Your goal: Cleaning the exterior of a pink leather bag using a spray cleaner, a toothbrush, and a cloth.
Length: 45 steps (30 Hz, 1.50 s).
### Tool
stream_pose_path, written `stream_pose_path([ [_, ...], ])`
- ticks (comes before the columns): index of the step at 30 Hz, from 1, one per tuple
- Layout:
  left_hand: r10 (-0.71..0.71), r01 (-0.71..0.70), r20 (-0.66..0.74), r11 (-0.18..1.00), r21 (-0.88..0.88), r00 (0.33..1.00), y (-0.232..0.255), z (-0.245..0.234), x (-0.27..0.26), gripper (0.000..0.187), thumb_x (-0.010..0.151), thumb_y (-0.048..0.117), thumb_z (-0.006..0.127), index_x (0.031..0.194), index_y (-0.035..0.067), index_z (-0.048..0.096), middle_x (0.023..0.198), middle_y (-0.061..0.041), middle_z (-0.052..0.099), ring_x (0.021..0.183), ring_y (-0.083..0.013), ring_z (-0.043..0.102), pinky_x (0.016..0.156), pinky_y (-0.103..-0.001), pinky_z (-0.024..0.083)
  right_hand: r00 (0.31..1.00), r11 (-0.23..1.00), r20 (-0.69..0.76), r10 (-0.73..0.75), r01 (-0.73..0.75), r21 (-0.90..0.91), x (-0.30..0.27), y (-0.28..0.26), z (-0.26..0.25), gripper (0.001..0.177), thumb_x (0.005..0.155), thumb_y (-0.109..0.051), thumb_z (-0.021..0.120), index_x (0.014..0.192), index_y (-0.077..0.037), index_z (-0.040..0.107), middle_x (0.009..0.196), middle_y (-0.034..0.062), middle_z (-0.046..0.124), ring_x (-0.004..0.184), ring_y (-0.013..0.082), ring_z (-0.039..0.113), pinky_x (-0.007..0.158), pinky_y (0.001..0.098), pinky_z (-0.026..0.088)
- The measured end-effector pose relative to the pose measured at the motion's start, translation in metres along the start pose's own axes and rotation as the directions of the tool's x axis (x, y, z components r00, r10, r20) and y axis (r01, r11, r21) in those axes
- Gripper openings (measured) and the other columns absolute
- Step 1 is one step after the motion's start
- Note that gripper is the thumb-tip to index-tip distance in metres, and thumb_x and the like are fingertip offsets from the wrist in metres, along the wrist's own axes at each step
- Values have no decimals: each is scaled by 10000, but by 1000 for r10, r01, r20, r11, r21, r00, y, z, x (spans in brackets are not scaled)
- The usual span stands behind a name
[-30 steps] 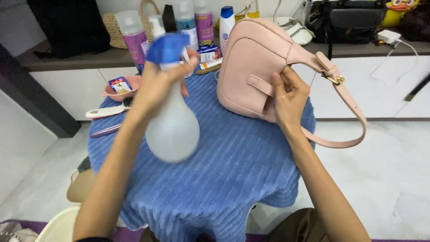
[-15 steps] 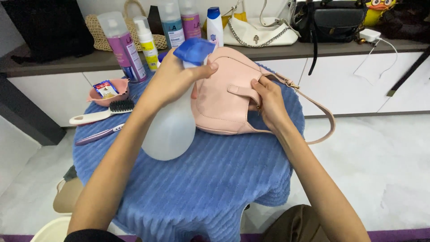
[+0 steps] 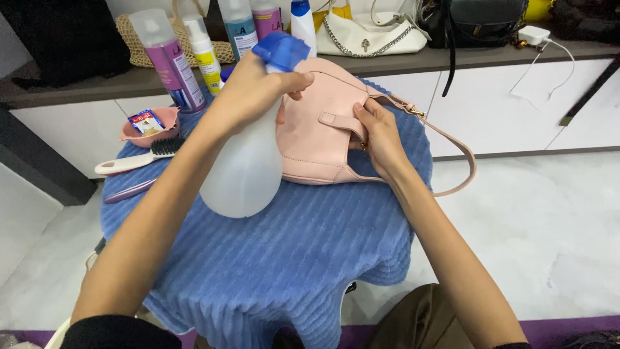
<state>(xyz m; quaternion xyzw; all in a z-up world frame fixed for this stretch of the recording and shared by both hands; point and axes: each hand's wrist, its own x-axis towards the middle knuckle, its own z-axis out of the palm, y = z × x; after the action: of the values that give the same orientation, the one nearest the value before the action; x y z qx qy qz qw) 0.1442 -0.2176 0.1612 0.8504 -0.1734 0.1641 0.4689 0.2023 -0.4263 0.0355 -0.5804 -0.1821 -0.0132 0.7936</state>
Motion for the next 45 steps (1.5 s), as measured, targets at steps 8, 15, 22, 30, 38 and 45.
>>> stream_pose_path([
  [8,15,-15,30,1000,-19,999,15,12,-2,206,848,195,712,947,23,656,810,-105,725,493,-164,605,365,-269,498,997,992,31,74,-76,96,3,-2,1,547,1043,-388,283,1314,15,534,1091,274,732,910,301,764,627,317,633],
  [15,8,-7,72,1000,-3,997,24,1,-28,298,850,170,722,1107,38,651,849,-94,725,722,-164,728,421,-279,573,991,986,55,124,-129,108,5,-2,-1,793,933,-595,302,1422,-13,529,1061,226,741,927,288,743,717,377,605],
  [22,-128,122,81,989,78,988,22,-27,-63,171,900,171,707,903,8,656,769,-109,724,402,-183,580,379,-276,481,996,995,21,88,-88,37,4,-1,-1,800,954,-566,250,1453,12,489,1030,232,743,895,265,755,735,371,625],
  [30,-184,166,70,963,212,980,24,-44,-88,210,896,216,711,834,16,695,804,-118,761,404,-184,602,415,-276,475,996,995,68,63,-68,70,1,-5,0,828,932,-591,281,1443,29,482,1075,251,738,870,260,747,654,318,610],
  [38,-182,155,156,973,171,971,34,-24,-97,182,864,194,705,892,16,680,750,-95,754,385,-177,603,413,-257,467,996,995,53,74,-77,60,0,-7,1,828,918,-598,287,1442,10,491,1107,255,728,884,259,745,713,349,615],
  [45,-127,102,134,977,185,983,29,-15,-83,234,855,201,711,973,5,661,760,-101,729,391,-174,612,398,-265,481,994,993,33,104,-106,56,-2,-10,2,800,922,-591,266,1409,-16,536,1082,233,738,914,256,745,723,347,612],
])
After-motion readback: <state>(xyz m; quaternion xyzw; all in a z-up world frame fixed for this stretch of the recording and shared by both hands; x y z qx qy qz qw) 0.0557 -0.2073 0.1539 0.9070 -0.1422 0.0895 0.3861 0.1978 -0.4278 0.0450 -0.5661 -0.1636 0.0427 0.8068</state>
